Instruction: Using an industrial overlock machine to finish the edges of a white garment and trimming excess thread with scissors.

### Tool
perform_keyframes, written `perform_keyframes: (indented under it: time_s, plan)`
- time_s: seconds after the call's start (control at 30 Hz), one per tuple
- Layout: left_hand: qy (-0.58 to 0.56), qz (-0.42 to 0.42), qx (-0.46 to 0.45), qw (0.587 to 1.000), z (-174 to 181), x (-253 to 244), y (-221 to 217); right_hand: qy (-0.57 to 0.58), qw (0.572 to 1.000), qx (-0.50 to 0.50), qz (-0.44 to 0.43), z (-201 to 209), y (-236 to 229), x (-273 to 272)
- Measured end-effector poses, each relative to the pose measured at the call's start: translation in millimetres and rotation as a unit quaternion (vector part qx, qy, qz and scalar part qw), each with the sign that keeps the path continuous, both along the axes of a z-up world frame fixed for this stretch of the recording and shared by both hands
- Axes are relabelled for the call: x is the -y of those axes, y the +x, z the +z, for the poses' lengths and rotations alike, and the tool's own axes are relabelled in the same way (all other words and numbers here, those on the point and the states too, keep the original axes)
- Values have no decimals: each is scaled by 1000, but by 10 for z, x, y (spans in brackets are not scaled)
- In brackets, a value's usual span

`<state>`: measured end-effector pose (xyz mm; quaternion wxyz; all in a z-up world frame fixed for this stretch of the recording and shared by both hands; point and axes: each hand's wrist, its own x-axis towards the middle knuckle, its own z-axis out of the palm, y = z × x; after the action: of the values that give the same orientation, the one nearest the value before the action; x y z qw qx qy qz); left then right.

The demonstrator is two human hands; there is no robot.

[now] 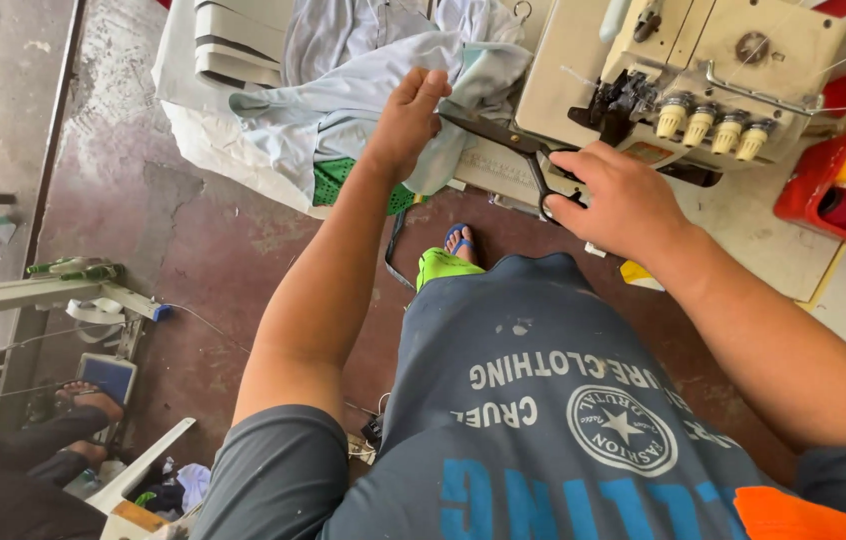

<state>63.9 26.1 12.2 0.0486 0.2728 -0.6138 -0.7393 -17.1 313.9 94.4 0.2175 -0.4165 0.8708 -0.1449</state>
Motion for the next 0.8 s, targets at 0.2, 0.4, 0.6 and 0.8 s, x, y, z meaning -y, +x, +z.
perform_keyframes:
  time_s: [0.2,0.4,0.6,0.8]
  plan:
    - [-45,-4,8,999,120,-107,103,-42,998,37,1,-10,28,37]
    - [-25,-1,-5,1000,-56,-174,73,-85,996,34,23,-229,-2,-108]
    - [-278,-52,60,957,242,-300,425,-123,988,-89,28,-875,113,-1190]
    - [-545,-169,203,796,15,-437,210,133,977,4,-164,-1386,353,-2968]
